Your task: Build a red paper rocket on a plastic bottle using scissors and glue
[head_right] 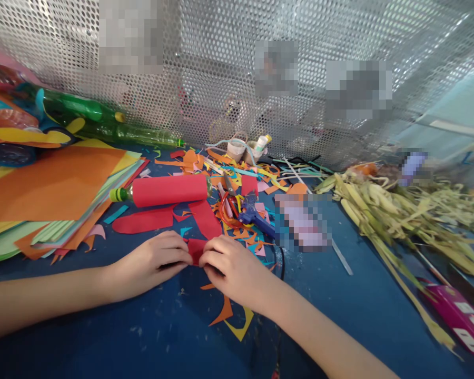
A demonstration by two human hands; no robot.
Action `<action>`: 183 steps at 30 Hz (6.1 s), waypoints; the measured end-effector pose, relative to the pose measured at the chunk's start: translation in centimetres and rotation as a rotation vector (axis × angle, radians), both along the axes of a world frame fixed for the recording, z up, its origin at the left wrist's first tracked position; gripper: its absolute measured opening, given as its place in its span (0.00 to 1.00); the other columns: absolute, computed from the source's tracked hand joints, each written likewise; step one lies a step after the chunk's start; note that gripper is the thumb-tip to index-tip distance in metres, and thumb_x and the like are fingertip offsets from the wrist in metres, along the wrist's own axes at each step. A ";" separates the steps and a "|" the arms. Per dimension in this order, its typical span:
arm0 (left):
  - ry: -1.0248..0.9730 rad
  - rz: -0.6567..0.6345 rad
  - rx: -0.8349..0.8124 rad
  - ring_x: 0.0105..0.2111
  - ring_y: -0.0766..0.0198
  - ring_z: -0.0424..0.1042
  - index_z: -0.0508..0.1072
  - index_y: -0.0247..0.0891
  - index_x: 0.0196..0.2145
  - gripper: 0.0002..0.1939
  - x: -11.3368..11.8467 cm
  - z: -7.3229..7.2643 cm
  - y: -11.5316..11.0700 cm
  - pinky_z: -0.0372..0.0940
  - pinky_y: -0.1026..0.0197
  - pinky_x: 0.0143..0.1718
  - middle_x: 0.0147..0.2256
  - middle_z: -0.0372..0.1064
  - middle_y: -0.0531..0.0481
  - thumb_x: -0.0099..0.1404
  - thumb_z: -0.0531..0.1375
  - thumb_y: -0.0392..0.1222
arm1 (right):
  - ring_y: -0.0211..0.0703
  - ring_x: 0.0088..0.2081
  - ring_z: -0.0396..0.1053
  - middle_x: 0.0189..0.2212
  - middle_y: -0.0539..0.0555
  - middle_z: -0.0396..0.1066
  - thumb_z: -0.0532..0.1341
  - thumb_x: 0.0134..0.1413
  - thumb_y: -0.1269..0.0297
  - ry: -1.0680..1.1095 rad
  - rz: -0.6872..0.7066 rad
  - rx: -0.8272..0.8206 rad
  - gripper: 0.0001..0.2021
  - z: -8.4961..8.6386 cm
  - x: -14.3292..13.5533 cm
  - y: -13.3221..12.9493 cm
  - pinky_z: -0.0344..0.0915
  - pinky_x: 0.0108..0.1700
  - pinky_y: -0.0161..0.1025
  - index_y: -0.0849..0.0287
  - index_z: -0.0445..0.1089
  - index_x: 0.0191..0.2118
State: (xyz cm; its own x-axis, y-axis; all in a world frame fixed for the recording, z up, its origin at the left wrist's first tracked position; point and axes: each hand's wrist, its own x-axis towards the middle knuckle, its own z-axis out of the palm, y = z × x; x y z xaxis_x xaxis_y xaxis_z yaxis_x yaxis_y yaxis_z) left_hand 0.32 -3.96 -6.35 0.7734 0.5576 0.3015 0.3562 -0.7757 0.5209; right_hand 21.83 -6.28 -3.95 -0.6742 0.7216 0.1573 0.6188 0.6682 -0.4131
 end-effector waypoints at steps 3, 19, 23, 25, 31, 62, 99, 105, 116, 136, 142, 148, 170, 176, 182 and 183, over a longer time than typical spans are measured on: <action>0.030 -0.005 0.021 0.37 0.62 0.64 0.72 0.38 0.38 0.11 -0.1 0.0 -0.1 0.60 0.59 0.39 0.35 0.67 0.47 0.67 0.49 0.36 | 0.41 0.37 0.65 0.32 0.53 0.68 0.58 0.54 0.68 -0.030 -0.002 0.052 0.03 -0.5 -0.2 0.0 0.63 0.40 0.40 0.58 0.69 0.34; 0.038 0.024 -0.011 0.36 0.63 0.63 0.70 0.38 0.35 0.07 0.1 0.2 -0.2 0.60 0.60 0.39 0.33 0.66 0.49 0.65 0.52 0.38 | 0.41 0.34 0.64 0.29 0.53 0.66 0.56 0.56 0.70 -0.031 -0.079 0.097 0.04 -1.4 -0.5 0.0 0.62 0.37 0.40 0.60 0.67 0.31; 0.054 0.047 -0.010 0.35 0.63 0.63 0.69 0.37 0.33 0.07 0.3 0.3 -0.1 0.59 0.61 0.38 0.32 0.65 0.50 0.65 0.52 0.37 | 0.42 0.34 0.63 0.29 0.53 0.66 0.56 0.56 0.70 -0.063 -0.072 0.115 0.05 -1.3 -0.5 0.0 0.62 0.37 0.40 0.60 0.66 0.30; 0.067 0.054 0.011 0.34 0.63 0.63 0.68 0.37 0.32 0.07 0.3 0.4 -0.2 0.59 0.61 0.38 0.31 0.65 0.50 0.65 0.52 0.37 | 0.42 0.34 0.63 0.28 0.53 0.65 0.56 0.56 0.69 -0.084 -0.070 0.126 0.05 -1.4 -0.4 0.0 0.61 0.36 0.40 0.61 0.66 0.30; 0.061 0.043 0.004 0.36 0.62 0.63 0.69 0.37 0.34 0.06 0.2 0.3 -0.2 0.59 0.60 0.39 0.33 0.65 0.49 0.65 0.53 0.39 | 0.42 0.34 0.62 0.28 0.54 0.65 0.55 0.57 0.68 -0.119 -0.070 0.136 0.06 -1.3 -0.5 0.0 0.62 0.36 0.39 0.61 0.65 0.30; 0.087 0.055 0.046 0.35 0.64 0.62 0.67 0.36 0.33 0.07 0.4 0.4 -0.3 0.58 0.61 0.39 0.32 0.65 0.51 0.66 0.51 0.37 | 0.41 0.36 0.61 0.30 0.53 0.64 0.54 0.58 0.68 -0.065 -0.103 0.041 0.06 -1.0 -0.5 -0.1 0.60 0.39 0.39 0.60 0.64 0.30; 0.091 -0.018 0.044 0.38 0.62 0.63 0.70 0.36 0.39 0.12 0.1 0.4 -0.1 0.60 0.61 0.39 0.36 0.66 0.46 0.67 0.48 0.34 | 0.39 0.37 0.62 0.33 0.52 0.65 0.57 0.55 0.71 -0.003 -0.151 -0.021 0.01 -0.4 -0.4 -0.3 0.61 0.40 0.38 0.59 0.63 0.33; 0.087 -0.007 0.021 0.38 0.62 0.63 0.70 0.37 0.40 0.11 0.1 0.4 -0.2 0.60 0.61 0.39 0.36 0.66 0.46 0.67 0.48 0.34 | 0.40 0.39 0.63 0.33 0.53 0.66 0.54 0.58 0.70 -0.073 0.013 -0.013 0.04 0.2 0.1 -0.1 0.62 0.43 0.39 0.60 0.66 0.36; 0.042 0.007 0.013 0.37 0.63 0.63 0.70 0.37 0.39 0.11 0.3 0.5 0.0 0.60 0.60 0.39 0.35 0.65 0.47 0.66 0.49 0.34 | 0.42 0.36 0.63 0.31 0.55 0.67 0.51 0.59 0.71 -0.190 0.069 0.234 0.08 -0.7 -0.1 -0.1 0.63 0.40 0.41 0.61 0.68 0.35; 0.123 -0.001 0.145 0.36 0.62 0.62 0.69 0.36 0.37 0.11 0.4 0.5 -0.1 0.59 0.59 0.39 0.33 0.64 0.47 0.68 0.46 0.36 | 0.44 0.32 0.62 0.29 0.56 0.67 0.50 0.59 0.74 -0.428 0.171 0.442 0.10 -0.2 0.0 -0.7 0.60 0.29 0.38 0.63 0.68 0.36; 0.144 0.005 0.108 0.36 0.62 0.62 0.69 0.36 0.37 0.12 0.3 0.5 -0.1 0.59 0.59 0.40 0.34 0.64 0.47 0.68 0.46 0.37 | 0.42 0.32 0.62 0.30 0.54 0.66 0.51 0.59 0.73 -0.413 0.167 0.430 0.08 -0.4 0.3 -0.3 0.57 0.27 0.37 0.61 0.67 0.37; 0.064 0.049 0.036 0.36 0.63 0.63 0.67 0.35 0.36 0.06 0.5 0.6 -0.1 0.59 0.61 0.40 0.34 0.65 0.48 0.65 0.51 0.35 | 0.41 0.31 0.61 0.28 0.52 0.65 0.51 0.58 0.73 -0.411 0.121 0.436 0.07 -1.1 0.1 -0.2 0.53 0.26 0.38 0.60 0.66 0.34; 0.070 0.012 0.010 0.37 0.63 0.63 0.69 0.36 0.39 0.10 0.4 0.1 0.2 0.59 0.61 0.40 0.36 0.66 0.47 0.67 0.49 0.37 | 0.41 0.34 0.64 0.28 0.53 0.66 0.51 0.59 0.71 -0.256 0.055 0.329 0.07 -1.3 0.0 0.0 0.61 0.35 0.38 0.61 0.66 0.34; 0.083 0.012 0.008 0.37 0.63 0.63 0.69 0.36 0.38 0.10 0.3 0.4 0.2 0.59 0.61 0.39 0.35 0.66 0.47 0.67 0.48 0.37 | 0.41 0.34 0.64 0.30 0.53 0.67 0.52 0.60 0.67 -0.244 0.062 0.328 0.08 -1.3 -0.1 0.2 0.62 0.35 0.38 0.61 0.66 0.33; 0.039 -0.009 0.023 0.36 0.64 0.63 0.69 0.37 0.38 0.10 0.2 0.2 0.2 0.59 0.62 0.39 0.35 0.66 0.48 0.67 0.49 0.37 | 0.42 0.33 0.64 0.28 0.54 0.67 0.50 0.59 0.69 -0.274 0.024 0.387 0.09 -2.0 -0.4 0.0 0.60 0.35 0.39 0.61 0.66 0.32; 0.034 -0.012 0.025 0.36 0.64 0.63 0.69 0.37 0.38 0.10 0.2 0.2 0.2 0.59 0.62 0.39 0.35 0.66 0.48 0.67 0.49 0.37 | 0.42 0.33 0.64 0.28 0.54 0.66 0.50 0.59 0.69 -0.277 0.018 0.391 0.09 -2.0 -0.4 0.0 0.60 0.35 0.39 0.61 0.66 0.32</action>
State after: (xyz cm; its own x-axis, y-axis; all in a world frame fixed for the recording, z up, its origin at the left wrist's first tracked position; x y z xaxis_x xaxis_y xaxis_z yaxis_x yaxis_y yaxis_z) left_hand 0.47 -3.73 -6.17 0.7902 0.5406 0.2886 0.3635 -0.7926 0.4895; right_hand 21.41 -6.25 -5.98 -0.7411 0.6316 0.2277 0.6567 0.7525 0.0503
